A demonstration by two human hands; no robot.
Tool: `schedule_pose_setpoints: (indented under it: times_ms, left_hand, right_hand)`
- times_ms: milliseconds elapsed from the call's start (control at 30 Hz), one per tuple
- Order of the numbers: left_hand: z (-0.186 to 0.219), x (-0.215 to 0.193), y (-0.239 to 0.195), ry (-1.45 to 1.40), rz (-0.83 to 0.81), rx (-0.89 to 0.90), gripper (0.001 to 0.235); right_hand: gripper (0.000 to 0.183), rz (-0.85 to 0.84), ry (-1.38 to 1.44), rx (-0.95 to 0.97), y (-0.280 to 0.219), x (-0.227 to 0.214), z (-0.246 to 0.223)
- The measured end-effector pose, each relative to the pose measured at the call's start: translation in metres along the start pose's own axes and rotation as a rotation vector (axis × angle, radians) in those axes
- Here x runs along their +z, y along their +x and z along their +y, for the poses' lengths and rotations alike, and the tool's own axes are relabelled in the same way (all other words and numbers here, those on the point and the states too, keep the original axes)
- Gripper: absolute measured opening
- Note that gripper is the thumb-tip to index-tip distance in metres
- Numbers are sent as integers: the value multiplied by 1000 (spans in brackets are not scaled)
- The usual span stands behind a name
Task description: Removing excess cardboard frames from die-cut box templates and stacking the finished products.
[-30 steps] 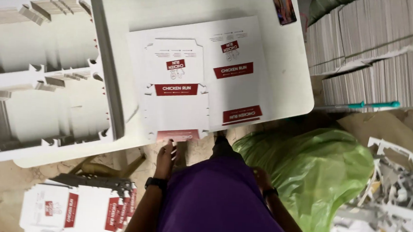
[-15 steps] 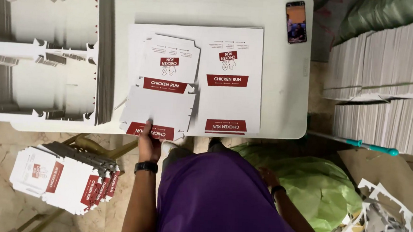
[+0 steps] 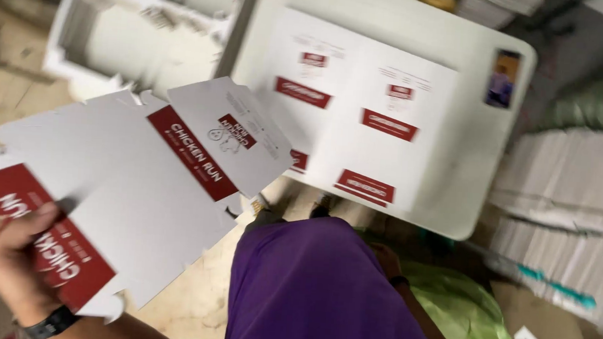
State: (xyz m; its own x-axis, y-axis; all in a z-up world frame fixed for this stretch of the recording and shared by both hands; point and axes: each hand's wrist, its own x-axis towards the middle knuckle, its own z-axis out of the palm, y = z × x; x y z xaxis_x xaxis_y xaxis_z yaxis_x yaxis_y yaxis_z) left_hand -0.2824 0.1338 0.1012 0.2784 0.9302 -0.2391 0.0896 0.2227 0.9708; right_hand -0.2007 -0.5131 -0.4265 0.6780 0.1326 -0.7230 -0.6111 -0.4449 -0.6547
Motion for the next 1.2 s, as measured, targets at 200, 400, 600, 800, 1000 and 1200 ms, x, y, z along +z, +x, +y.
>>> schedule_pose_setpoints:
  times_ms: [200, 400, 600, 800, 1000, 1200]
  left_hand:
    - [62, -109, -61, -123, 547, 205, 23]
    - [-12, -154, -16, 110, 634, 358, 32]
    - [-145, -192, 50, -200, 860, 87, 31]
    - [-136, -207, 88, -245, 778, 47, 25]
    - [-163, -194, 126, -536, 791, 46, 51]
    - [-246, -157, 139, -550, 644, -293, 87]
  right_hand:
    - [38, -347, -196, -51, 10, 92, -124]
    - [37, -518, -344, -60, 31, 147, -196]
    - [37, -557, -389, -43, 15, 194, -272]
    - [38, -552, -377, 10, -7, 237, -354]
    - [38, -500, -325, 83, -22, 231, -319]
    - [39, -441, -231, 157, 0, 215, -265]
